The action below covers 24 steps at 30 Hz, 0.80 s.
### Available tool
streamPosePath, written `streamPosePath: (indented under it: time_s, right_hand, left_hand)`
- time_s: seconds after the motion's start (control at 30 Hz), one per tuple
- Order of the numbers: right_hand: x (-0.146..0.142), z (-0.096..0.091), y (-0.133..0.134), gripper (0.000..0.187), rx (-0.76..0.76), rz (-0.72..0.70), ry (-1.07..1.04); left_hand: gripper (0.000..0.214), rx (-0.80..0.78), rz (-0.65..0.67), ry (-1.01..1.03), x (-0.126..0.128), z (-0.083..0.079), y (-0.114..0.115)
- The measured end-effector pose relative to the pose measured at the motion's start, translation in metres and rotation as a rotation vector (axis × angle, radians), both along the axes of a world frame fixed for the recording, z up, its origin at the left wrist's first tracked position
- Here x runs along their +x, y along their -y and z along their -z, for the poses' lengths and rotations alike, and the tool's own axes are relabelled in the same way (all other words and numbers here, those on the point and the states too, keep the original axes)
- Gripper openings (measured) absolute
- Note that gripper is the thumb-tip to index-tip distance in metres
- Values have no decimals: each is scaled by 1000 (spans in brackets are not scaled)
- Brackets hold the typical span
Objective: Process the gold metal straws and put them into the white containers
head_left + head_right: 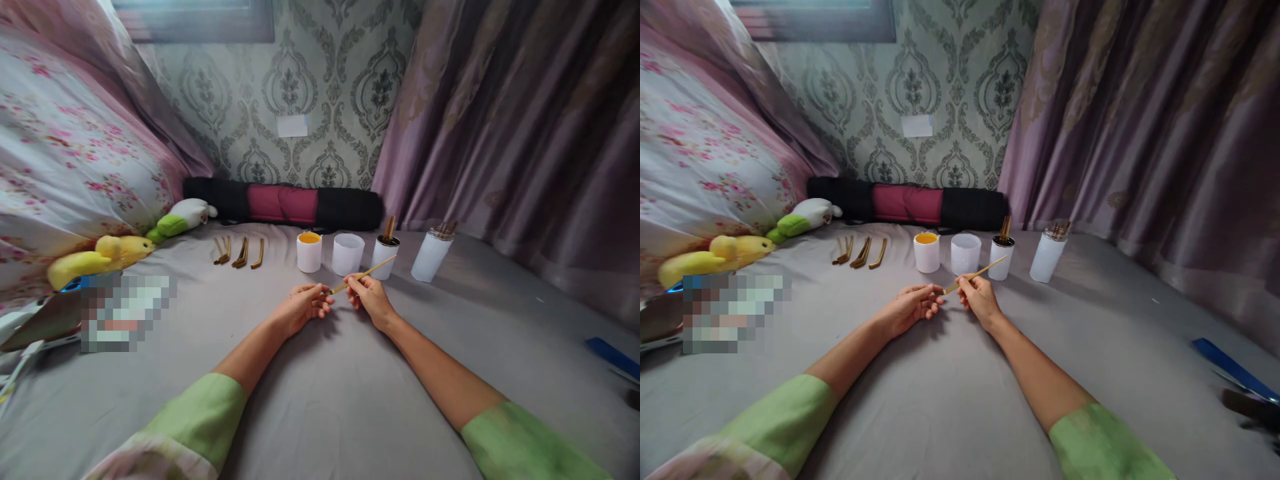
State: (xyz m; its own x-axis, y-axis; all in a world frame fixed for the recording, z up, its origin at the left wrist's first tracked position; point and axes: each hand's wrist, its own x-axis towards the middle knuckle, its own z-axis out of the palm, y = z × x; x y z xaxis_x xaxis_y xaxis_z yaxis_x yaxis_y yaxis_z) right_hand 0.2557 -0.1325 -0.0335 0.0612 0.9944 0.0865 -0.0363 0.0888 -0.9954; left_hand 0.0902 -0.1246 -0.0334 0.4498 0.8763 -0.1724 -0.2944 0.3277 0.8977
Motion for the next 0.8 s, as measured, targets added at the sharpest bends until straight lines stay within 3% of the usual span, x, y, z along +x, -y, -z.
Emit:
streamPosePath:
  time_s: [0.8]
  right_hand:
    - [1,-2,4,27,-24,-64,16]
  left_hand:
    - [13,-212,129,50,-3,-8,7]
